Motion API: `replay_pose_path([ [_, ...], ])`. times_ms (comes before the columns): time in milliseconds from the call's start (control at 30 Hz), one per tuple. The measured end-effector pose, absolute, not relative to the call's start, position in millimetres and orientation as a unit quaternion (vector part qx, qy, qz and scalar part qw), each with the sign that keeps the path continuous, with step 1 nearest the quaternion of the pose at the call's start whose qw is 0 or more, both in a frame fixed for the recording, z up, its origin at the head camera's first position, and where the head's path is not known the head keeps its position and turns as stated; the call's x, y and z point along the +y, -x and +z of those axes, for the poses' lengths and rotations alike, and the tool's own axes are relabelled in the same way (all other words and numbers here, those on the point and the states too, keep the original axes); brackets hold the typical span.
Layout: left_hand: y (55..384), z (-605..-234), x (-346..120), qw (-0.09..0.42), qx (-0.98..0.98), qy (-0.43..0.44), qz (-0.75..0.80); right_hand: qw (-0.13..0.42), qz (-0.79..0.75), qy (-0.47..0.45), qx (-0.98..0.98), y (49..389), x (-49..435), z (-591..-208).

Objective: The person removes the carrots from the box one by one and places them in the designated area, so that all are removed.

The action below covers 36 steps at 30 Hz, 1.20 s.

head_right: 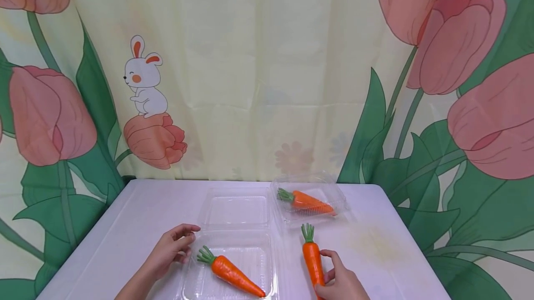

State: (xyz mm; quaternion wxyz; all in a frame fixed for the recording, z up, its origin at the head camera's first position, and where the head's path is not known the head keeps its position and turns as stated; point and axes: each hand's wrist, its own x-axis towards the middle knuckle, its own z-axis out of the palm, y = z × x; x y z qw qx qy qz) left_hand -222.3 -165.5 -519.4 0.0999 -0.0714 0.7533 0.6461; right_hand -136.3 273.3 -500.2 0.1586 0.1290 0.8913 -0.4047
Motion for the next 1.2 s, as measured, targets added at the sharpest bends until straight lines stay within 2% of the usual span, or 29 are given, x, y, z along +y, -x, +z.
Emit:
replay_pose_path([
  [700, 222.7, -521.1, -165.9, 0.100, 0.750, 0.070, 0.651, 0.181, -0.384, -0.131, 0.896, 141.1, 265.8, -508.8],
  [1200, 222.1, -520.2, -163.6, 0.095, 0.756, 0.078, 0.643, 0.178, -0.376, -0.120, 0.901, 151.0, 276.0, -497.9],
])
